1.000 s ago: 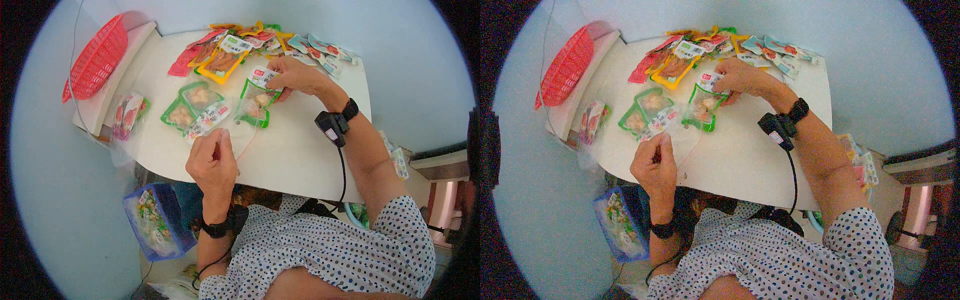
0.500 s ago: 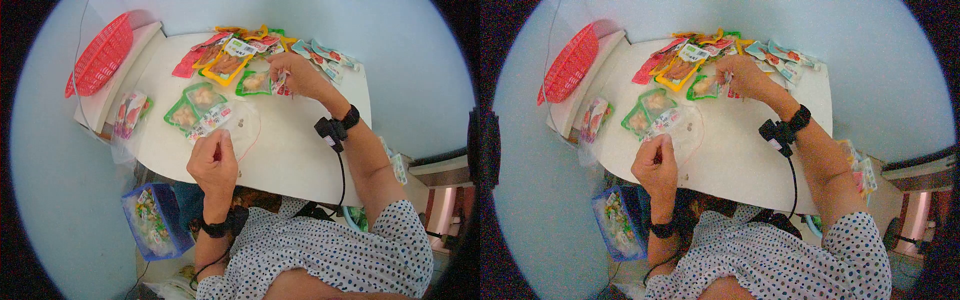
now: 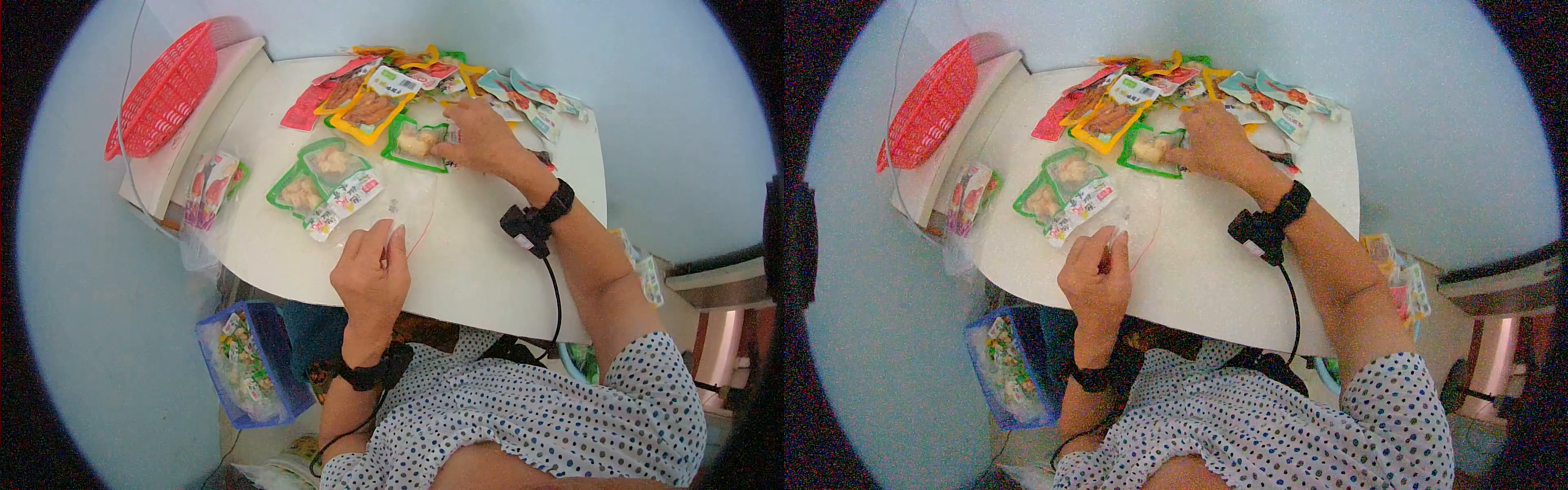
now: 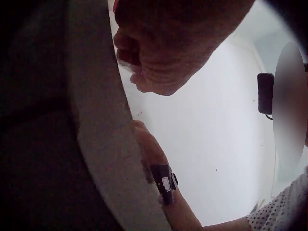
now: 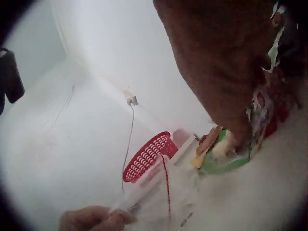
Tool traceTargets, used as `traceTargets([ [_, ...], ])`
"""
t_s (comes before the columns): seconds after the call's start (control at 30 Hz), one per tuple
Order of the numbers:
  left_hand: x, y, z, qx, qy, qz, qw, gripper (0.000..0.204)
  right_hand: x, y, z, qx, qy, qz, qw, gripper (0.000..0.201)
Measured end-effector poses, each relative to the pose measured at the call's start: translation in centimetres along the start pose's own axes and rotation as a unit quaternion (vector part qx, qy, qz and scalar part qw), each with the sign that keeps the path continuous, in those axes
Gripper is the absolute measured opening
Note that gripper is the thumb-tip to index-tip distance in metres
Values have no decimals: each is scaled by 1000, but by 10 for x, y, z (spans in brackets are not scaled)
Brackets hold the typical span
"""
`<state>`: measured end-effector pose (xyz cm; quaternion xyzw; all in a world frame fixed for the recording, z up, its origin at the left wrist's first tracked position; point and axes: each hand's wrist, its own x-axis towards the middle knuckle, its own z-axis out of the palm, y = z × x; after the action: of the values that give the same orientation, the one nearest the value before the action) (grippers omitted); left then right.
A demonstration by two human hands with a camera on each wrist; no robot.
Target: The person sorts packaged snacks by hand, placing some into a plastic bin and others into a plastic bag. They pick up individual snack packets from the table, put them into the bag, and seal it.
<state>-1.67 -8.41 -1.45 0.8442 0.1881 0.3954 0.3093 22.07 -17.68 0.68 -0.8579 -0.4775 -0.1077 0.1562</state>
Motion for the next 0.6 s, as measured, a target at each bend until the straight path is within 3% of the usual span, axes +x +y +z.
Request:
traceTargets([
  [0.2, 0, -5, 6, -1, -1, 21, 1000, 14, 6, 8, -7, 74, -68, 21, 995, 39],
  [0.4, 4, -8, 7, -44, 29, -5, 999, 11, 11, 13, 4, 299, -15, 62, 952, 33],
  [0.5, 3, -6, 5, -64, 28, -17, 997, 11, 10, 11, -7, 291, 14, 84, 953, 26],
  [0.6, 2, -5, 7, -87, 31, -19, 996, 11, 9, 9, -23, 377, 54, 121, 917, 29],
])
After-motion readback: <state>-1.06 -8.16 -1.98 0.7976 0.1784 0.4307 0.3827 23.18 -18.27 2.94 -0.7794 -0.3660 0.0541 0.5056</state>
